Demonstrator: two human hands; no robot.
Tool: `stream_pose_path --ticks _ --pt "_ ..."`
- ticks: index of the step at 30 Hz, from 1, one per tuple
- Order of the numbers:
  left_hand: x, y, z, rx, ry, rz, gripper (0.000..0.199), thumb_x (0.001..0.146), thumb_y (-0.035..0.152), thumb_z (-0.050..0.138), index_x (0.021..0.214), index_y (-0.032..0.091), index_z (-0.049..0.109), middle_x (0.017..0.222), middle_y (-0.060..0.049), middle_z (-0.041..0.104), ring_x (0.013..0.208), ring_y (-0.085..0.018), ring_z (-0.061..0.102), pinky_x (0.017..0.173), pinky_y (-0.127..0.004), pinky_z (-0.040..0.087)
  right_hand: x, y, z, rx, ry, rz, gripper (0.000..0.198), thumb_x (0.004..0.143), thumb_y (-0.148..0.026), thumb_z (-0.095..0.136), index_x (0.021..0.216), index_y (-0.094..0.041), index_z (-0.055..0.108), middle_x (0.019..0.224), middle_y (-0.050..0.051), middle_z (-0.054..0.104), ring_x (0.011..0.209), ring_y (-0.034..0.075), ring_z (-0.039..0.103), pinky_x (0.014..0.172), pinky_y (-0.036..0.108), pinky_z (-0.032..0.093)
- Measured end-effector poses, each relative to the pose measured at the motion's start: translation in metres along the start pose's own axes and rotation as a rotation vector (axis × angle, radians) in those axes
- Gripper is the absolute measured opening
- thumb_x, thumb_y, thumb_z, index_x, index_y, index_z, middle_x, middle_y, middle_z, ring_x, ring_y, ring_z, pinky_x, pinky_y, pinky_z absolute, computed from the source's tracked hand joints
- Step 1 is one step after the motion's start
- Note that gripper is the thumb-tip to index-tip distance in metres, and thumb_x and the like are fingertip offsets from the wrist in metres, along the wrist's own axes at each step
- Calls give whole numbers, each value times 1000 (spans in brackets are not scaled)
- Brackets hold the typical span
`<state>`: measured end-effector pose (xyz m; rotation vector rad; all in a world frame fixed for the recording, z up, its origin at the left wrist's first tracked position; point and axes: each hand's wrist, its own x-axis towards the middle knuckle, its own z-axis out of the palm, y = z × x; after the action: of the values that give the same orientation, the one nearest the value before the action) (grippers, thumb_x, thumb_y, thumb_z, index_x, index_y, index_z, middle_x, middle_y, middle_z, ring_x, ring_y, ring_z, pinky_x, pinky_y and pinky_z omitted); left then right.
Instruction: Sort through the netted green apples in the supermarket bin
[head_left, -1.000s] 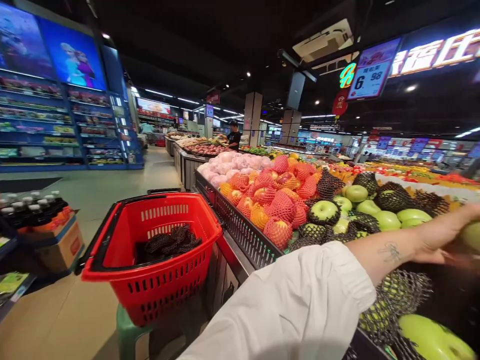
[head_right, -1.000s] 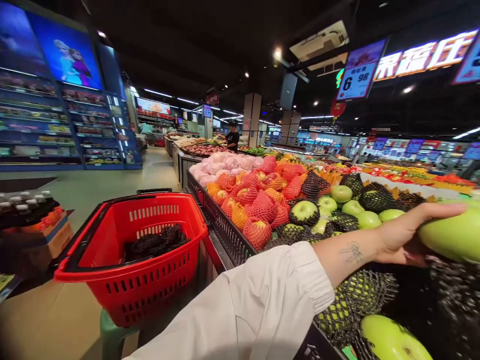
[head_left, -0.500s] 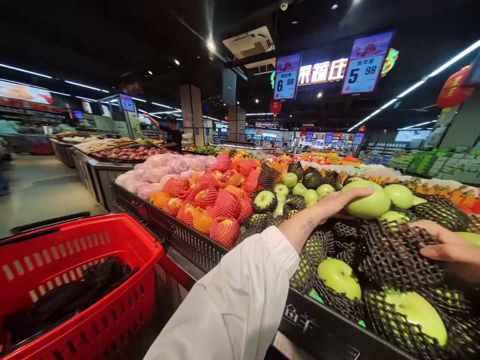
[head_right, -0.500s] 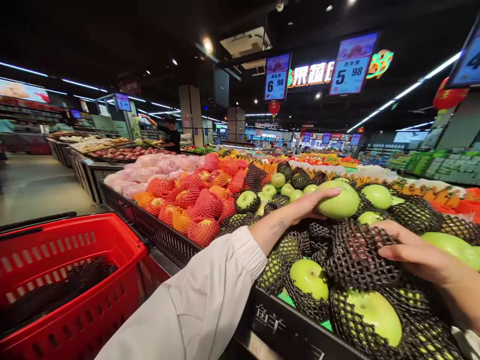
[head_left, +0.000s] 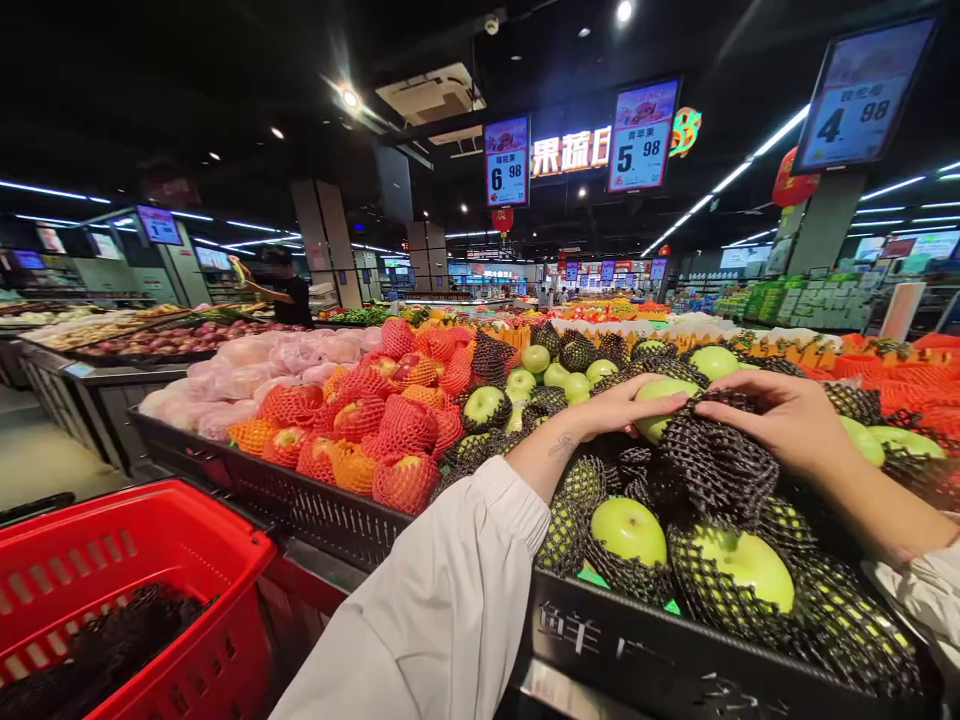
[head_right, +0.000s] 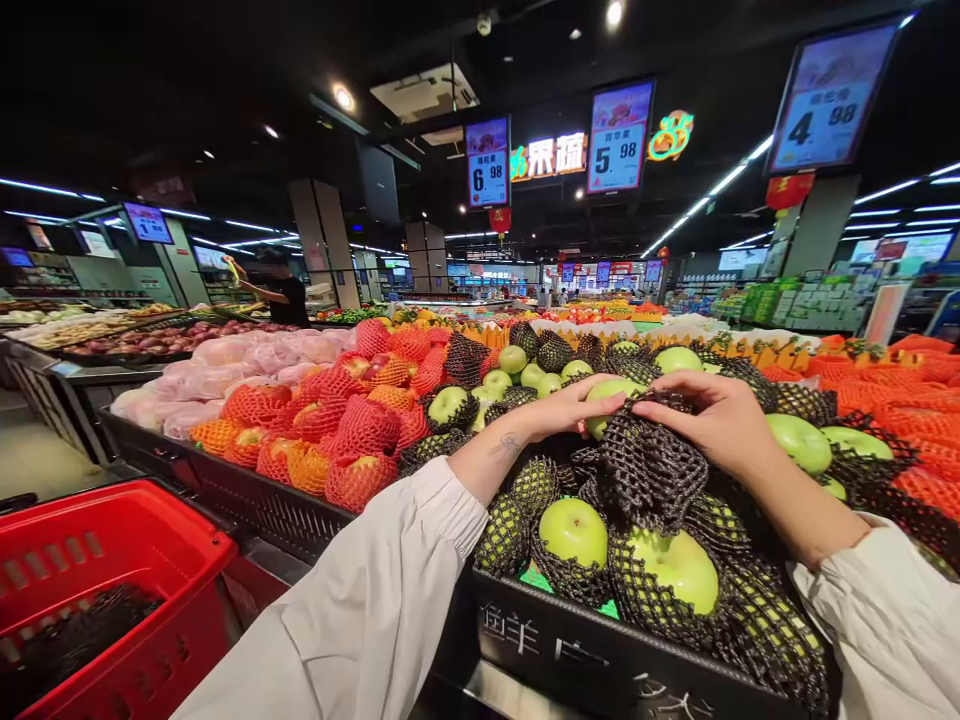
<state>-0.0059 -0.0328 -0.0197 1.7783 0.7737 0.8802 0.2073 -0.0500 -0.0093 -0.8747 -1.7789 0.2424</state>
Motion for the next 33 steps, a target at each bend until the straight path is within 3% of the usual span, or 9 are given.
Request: stream_pose_path --ticks 4,8,13,19,23,25,28,30,33 --pt "3 -6 -1 -55 -79 13 57 84 65 65 120 23 55 82 0 55 70 -13 50 61 -28 36 3 3 2 45 7 47 58 47 -71 86 70 -20 70 70 2 68 62 16 55 65 33 46" --pt "1 -5 -3 53 -35 2 73 64 52 87 123 26 54 100 -1 61 84 -16 56 62 -26 38 3 3 5 102 -21 105 59 45 -69 88 72 -20 68 71 1 67 61 14 51 60 30 42" --pt "-9 5 -4 60 -31 -13 68 65 48 80 125 26 57 105 -2 64 89 -17 59 60 -23 37 0 -3 5 350 -121 279 56 49 -67 87 73 -22 64 64 -2 61 57 14 52 56 29 44" --pt "-12 2 -4 17 -271 -26 66 60 47 78 120 26 61 108 -3 67 90 -19 61 63 -24 40 2 1 5 303 -67 172 57 53 -73 83 68 -22 64 69 0 62 63 17 57 64 32 50" --pt "-11 -1 -2 -66 -366 -36 49 59 52 73 94 21 63 81 -3 67 72 -17 60 55 -24 34 5 10 3 252 -197 163 58 62 -78 75 81 -24 65 74 1 63 63 17 58 64 32 50" --pt "-10 -1 -1 -138 -337 -30 43 59 56 67 80 20 58 65 -2 60 60 -16 55 50 -25 27 1 8 3 325 -301 213 64 67 -83 66 98 -26 65 80 2 66 67 21 63 64 34 52" --pt "-8 1 0 -236 -262 11 42 64 60 58 77 20 54 56 -1 54 50 -14 49 47 -25 21 -8 -2 2 481 -372 206 82 64 -90 59 120 -30 58 103 6 71 89 30 70 76 42 56" --pt "-6 2 1 -269 -204 31 42 68 60 57 79 20 55 57 0 54 49 -13 48 46 -24 22 -12 -6 1 504 -357 146 87 59 -89 64 123 -31 57 118 6 69 108 33 67 89 44 54" --pt "-4 3 2 -301 -92 51 42 64 51 67 91 21 58 66 2 58 53 -11 50 48 -21 27 -9 -3 -1 413 -315 102 78 62 -79 69 121 -30 59 127 6 65 120 35 61 100 44 50"
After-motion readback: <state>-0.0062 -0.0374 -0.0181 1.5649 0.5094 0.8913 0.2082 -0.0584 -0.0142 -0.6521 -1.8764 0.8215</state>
